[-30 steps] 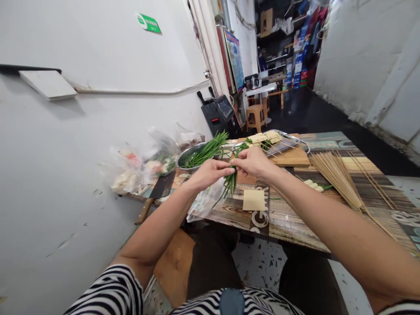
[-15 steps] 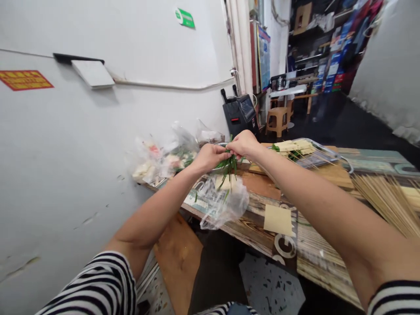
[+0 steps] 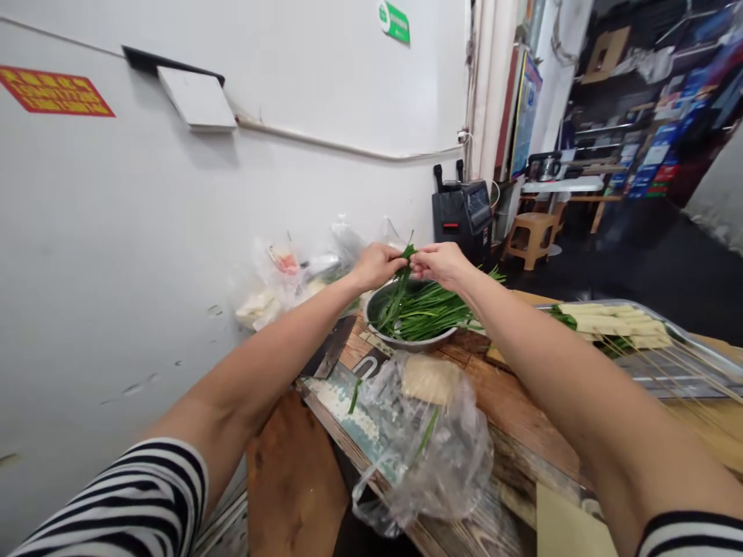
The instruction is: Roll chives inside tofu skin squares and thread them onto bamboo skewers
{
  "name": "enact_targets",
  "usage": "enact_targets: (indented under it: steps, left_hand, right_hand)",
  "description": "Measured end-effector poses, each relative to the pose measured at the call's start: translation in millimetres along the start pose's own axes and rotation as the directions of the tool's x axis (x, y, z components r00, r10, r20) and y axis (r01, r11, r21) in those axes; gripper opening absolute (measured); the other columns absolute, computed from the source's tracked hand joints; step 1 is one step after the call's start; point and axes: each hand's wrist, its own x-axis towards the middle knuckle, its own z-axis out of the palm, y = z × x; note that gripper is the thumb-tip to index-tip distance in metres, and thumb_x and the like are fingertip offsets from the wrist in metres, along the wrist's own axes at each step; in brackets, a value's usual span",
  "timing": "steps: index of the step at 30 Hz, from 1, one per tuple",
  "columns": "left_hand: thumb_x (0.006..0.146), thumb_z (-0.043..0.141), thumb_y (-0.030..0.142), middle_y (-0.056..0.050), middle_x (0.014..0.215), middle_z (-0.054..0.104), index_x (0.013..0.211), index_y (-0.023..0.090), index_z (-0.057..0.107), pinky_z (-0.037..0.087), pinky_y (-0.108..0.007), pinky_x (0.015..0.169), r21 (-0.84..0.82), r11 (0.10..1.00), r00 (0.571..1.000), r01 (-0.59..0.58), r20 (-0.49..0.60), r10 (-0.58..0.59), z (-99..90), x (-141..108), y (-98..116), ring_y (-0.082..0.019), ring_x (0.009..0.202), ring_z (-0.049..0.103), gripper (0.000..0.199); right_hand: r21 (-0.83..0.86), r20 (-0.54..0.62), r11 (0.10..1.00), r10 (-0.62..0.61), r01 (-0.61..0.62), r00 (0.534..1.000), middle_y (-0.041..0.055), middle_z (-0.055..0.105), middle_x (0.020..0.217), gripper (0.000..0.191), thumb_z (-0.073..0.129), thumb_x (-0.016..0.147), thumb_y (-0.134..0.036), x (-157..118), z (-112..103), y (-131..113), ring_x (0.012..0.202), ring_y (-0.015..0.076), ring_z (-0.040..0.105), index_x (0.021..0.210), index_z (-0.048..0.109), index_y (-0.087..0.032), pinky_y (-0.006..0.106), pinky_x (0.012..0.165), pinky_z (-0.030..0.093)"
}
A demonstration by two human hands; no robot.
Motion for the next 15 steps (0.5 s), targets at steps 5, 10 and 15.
enact_targets:
  steps: [5, 10, 15]
  left_hand:
    - [0.079, 0.060, 0.020, 0.006, 0.049, 0.048, 0.065, 0.012, 0.069, 0.029, -0.022, 0.056, -0.395, 0.905, 0.985, 0.158, 0.003, -0.170, 32.6, -1, -18, -0.007, 0.050, 0.039, 0.018]
    - [0.077, 0.067, 0.020, 0.002, 0.060, 0.060, 0.073, 0.010, 0.069, 0.040, -0.022, 0.062, -0.753, 0.543, 0.920, 0.371, 0.218, -0.327, 38.6, -6, -13, -0.007, 0.055, 0.050, 0.010]
    - [0.078, 0.067, 0.016, -0.001, 0.063, 0.063, 0.072, 0.010, 0.067, 0.045, -0.025, 0.065, -0.830, 0.335, 0.873, 0.446, 0.320, -0.369, 31.1, -8, -4, -0.008, 0.057, 0.056, 0.009]
  right_hand:
    - [0.110, -0.029, 0.993, 0.041, -0.037, 0.999, 0.0014, 0.061, 0.054, 0.015, 0.065, 0.077, -0.004, 16, -7, 26, 0.047, 0.0058, 0.053, 0.064, 0.058, -0.009, 0.019, 0.050, 0.050]
    - [0.120, -0.099, 0.993, 0.014, -0.002, 0.995, -0.0007, 0.059, 0.052, 0.019, 0.061, 0.080, -0.004, 12, -3, 25, 0.043, 0.0044, 0.050, 0.063, 0.056, -0.010, 0.018, 0.046, 0.048]
    - [0.069, -0.196, 0.996, -0.033, 0.048, 0.980, -0.0026, 0.056, 0.048, 0.022, 0.067, 0.077, -0.008, 10, 8, 22, 0.040, 0.0045, 0.048, 0.060, 0.053, -0.012, 0.017, 0.043, 0.047]
